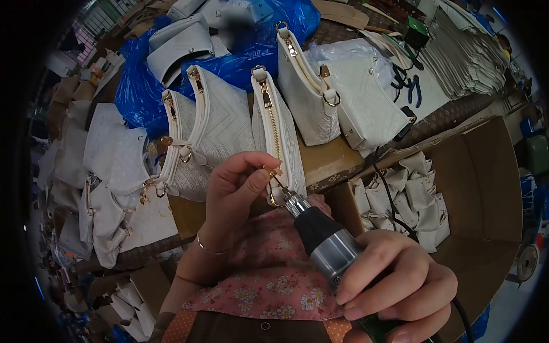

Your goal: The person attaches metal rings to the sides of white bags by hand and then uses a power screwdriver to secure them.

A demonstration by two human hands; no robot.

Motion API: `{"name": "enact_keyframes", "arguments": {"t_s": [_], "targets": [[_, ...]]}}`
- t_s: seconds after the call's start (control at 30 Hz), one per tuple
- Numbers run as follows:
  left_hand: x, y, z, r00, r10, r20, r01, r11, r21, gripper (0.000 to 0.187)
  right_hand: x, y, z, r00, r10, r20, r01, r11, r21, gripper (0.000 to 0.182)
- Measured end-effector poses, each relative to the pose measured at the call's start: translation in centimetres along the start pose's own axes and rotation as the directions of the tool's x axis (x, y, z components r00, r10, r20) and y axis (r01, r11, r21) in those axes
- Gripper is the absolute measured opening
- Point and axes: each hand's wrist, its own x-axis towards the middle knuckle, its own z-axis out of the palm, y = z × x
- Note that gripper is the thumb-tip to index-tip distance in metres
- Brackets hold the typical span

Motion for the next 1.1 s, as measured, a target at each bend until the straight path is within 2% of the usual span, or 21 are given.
{"name": "enact_keyframes", "arguments": {"t_s": [0.2, 0.27, 0.3, 0.37, 0.4, 0.47, 0.57, 0.87, 0.9, 0.97, 1.1], "targets": [[0.0, 0.1, 0.0, 1.0, -0.007, -0.001, 0.007, 1.0, -0.013, 0.018, -0.1, -0.5, 0.2, 1.0, 0.013, 0.001, -0.013, 1.0, -0.019, 0.037], [0.1, -0.1, 0.0, 1.0, 0.021, -0.008, -0.021, 0.999, 0.049, 0.018, -0.4, -1.5, 0.9, 0.989, 0.076, -0.125, -0.107, 0.959, -0.262, 0.037], [0.2, -0.2, -0.1, 0.999, 0.05, -0.013, -0.048, 0.993, 0.111, 0.018, -0.4, -1.2, 1.2, 0.989, 0.077, -0.126, -0.109, 0.958, -0.264, 0.037], [0.3, -0.2, -0.3, 0.997, 0.081, 0.003, -0.08, 0.985, 0.153, 0.018, -0.1, -0.3, 2.1, 0.953, -0.017, -0.303, -0.059, 0.969, -0.24, 0.04], [0.4, -0.3, -0.3, 0.993, 0.113, 0.02, -0.115, 0.974, 0.194, 0.018, 0.2, -0.4, 2.1, 0.953, -0.016, -0.304, -0.06, 0.968, -0.242, 0.04], [0.6, -0.4, -0.5, 0.993, 0.118, 0.02, -0.12, 0.97, 0.213, 0.018, 0.8, -0.7, 1.9, 0.944, 0.102, -0.314, -0.164, 0.971, -0.176, 0.043], [0.6, -0.5, -0.4, 0.993, 0.12, 0.007, -0.118, 0.967, 0.224, 0.017, 1.5, -0.6, 1.5, 0.943, 0.197, -0.268, -0.24, 0.961, -0.137, 0.044], [0.6, -0.7, -0.2, 0.99, 0.132, -0.048, -0.119, 0.968, 0.219, 0.016, 1.1, -2.5, -0.1, 0.916, 0.296, -0.272, -0.343, 0.927, -0.148, 0.041], [0.5, -0.7, -0.2, 0.99, 0.128, -0.052, -0.115, 0.97, 0.214, 0.015, 1.1, -2.0, 0.4, 0.916, 0.296, -0.272, -0.344, 0.927, -0.149, 0.041], [0.5, -0.6, -0.1, 0.992, 0.109, -0.069, -0.092, 0.972, 0.218, 0.014, 1.3, -0.5, 1.8, 0.945, 0.19, -0.268, -0.24, 0.956, -0.166, 0.041], [0.5, -0.7, 0.0, 0.99, 0.104, -0.097, -0.083, 0.975, 0.204, 0.014, 1.0, -1.1, 0.7, 0.963, 0.207, -0.173, -0.244, 0.943, -0.226, 0.04]]}}
